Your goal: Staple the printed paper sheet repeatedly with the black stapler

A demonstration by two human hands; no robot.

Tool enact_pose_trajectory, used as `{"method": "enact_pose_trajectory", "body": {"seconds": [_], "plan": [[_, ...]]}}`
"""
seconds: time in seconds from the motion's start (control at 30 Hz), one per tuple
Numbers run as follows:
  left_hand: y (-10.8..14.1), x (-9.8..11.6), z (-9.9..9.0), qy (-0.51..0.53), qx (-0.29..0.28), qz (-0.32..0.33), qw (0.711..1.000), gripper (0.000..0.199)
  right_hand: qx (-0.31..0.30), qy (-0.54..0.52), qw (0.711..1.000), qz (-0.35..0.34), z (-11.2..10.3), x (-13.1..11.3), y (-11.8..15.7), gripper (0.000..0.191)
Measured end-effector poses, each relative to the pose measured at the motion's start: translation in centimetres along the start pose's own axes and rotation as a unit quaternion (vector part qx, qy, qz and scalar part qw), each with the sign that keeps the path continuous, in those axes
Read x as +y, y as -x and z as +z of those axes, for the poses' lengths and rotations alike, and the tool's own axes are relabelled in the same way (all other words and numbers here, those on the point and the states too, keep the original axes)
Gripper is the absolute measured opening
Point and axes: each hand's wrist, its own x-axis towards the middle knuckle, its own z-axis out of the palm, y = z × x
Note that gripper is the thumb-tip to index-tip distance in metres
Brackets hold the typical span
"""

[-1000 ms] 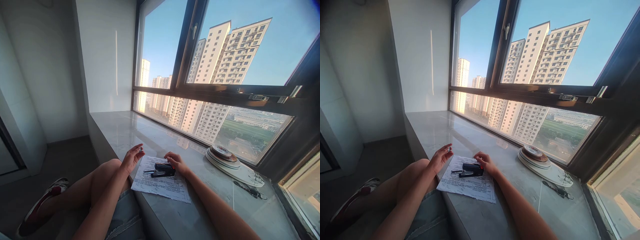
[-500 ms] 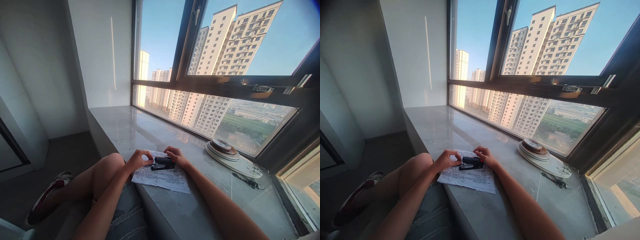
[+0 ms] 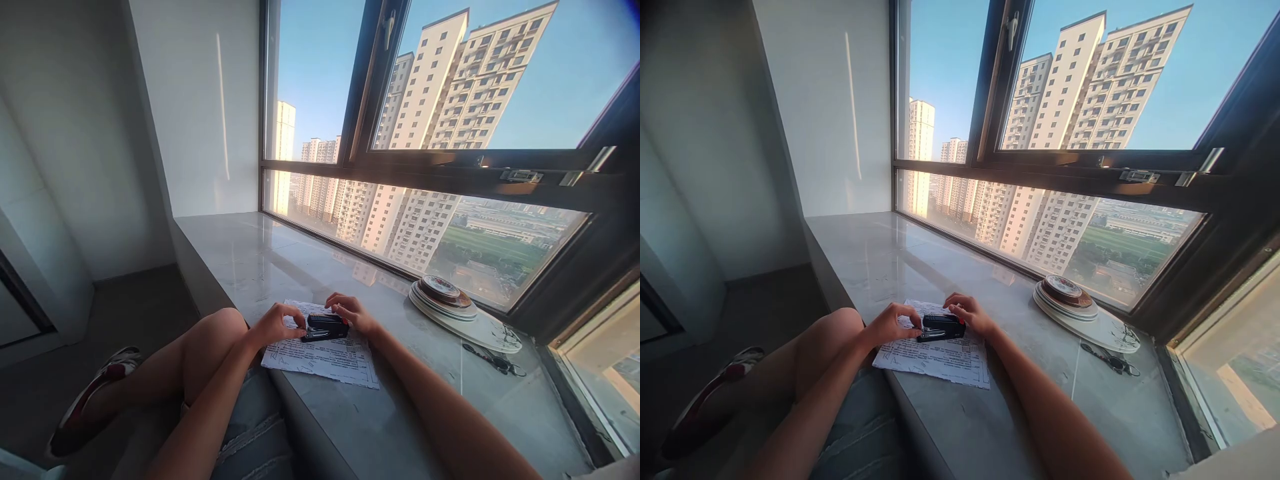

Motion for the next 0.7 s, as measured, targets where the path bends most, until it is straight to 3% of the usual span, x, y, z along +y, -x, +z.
{"method": "enact_pose_trajectory", "body": {"seconds": [0.27,0.47,0.7], "plan": [[-0.1,0.3,0.0,0.006,0.005,0.018,1.000,0.010,-0.120,0.072,0.988,-0.063,0.7,-3.1,-1.0,0.040],[-0.2,0.3,0.1,-0.013,0.011,0.026,1.000,0.005,-0.127,0.093,0.986,-0.050,2.0,-2.6,-0.5,0.026],[-0.1,0.0,0.0,-0.029,-0.001,-0.006,1.000,0.005,-0.126,0.089,0.987,-0.032,1.9,-2.2,-0.4,0.026]]}}
